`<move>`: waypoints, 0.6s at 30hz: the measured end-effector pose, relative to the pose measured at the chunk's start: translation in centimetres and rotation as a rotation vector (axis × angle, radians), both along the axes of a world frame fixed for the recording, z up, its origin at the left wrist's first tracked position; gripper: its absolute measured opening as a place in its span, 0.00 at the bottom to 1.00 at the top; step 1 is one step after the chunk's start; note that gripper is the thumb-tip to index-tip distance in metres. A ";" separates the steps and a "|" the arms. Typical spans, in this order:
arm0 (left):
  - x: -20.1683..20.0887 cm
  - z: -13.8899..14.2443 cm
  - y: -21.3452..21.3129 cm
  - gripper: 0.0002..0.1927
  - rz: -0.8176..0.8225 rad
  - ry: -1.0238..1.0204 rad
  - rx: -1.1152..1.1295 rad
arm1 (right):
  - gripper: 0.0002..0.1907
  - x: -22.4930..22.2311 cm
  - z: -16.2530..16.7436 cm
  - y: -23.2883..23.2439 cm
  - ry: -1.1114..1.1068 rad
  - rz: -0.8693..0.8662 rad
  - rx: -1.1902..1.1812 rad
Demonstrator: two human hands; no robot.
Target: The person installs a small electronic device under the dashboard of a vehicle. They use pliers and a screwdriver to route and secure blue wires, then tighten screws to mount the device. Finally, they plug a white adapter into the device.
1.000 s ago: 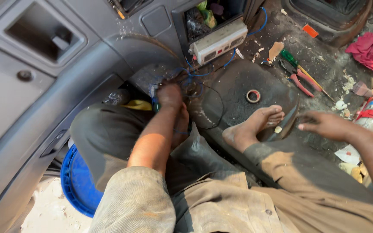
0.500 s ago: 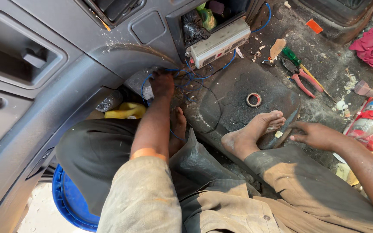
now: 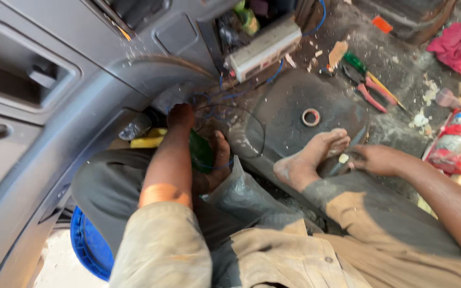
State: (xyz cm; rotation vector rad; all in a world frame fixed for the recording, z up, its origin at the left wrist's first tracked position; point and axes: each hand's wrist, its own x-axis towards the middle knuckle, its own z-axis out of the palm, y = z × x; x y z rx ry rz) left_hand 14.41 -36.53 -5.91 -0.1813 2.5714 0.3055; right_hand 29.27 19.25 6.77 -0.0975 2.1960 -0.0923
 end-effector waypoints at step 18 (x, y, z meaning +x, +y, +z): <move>8.9 30.6 17.8 0.10 -0.792 0.031 0.298 | 0.64 -1.6 9.7 -7.2 0.198 -0.435 -0.819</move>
